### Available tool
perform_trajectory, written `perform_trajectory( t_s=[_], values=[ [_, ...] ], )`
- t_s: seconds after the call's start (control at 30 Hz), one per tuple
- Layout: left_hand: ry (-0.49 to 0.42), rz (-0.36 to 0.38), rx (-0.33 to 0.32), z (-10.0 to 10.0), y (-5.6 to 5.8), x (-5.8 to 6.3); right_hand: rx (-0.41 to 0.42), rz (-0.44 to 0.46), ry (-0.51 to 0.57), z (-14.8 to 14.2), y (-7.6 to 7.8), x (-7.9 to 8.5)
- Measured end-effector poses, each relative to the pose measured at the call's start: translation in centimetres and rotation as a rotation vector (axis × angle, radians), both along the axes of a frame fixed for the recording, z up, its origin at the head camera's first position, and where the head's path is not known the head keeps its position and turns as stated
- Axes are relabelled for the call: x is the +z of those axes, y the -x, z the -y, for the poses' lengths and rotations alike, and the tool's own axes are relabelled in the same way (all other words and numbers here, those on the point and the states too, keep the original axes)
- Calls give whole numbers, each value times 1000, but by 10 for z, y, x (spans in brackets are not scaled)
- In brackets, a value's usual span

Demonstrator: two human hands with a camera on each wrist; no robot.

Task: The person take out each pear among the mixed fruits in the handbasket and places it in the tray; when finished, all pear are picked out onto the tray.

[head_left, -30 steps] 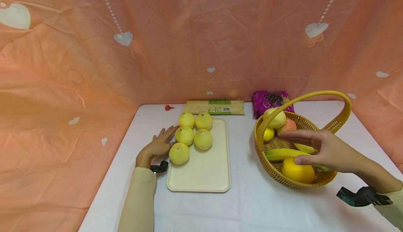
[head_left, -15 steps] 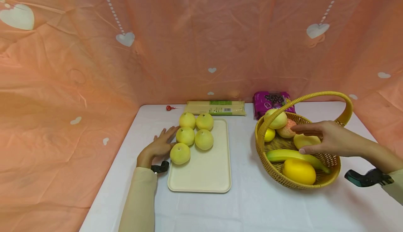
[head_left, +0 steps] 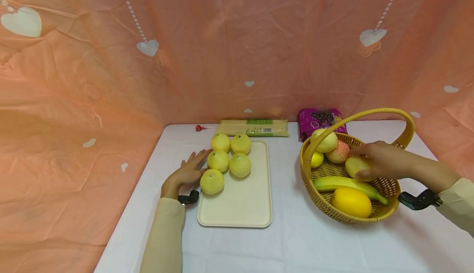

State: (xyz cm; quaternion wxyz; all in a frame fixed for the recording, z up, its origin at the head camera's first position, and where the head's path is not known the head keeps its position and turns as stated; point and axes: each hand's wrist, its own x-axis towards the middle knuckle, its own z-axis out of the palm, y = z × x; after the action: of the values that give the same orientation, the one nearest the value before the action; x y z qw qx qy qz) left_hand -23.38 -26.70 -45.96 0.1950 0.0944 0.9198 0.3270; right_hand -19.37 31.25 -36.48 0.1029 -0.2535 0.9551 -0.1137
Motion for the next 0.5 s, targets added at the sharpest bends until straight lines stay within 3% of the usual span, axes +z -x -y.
perform_trajectory(
  t_s=[0.13, 0.5],
  values=[
    [-1, 4, 2, -1, -1, 0, 11, 26, -41, 2, 5, -3],
    [-2, -5, -7, -1, -1, 1, -45, -44, -106, 15, 1, -9]
  ],
)
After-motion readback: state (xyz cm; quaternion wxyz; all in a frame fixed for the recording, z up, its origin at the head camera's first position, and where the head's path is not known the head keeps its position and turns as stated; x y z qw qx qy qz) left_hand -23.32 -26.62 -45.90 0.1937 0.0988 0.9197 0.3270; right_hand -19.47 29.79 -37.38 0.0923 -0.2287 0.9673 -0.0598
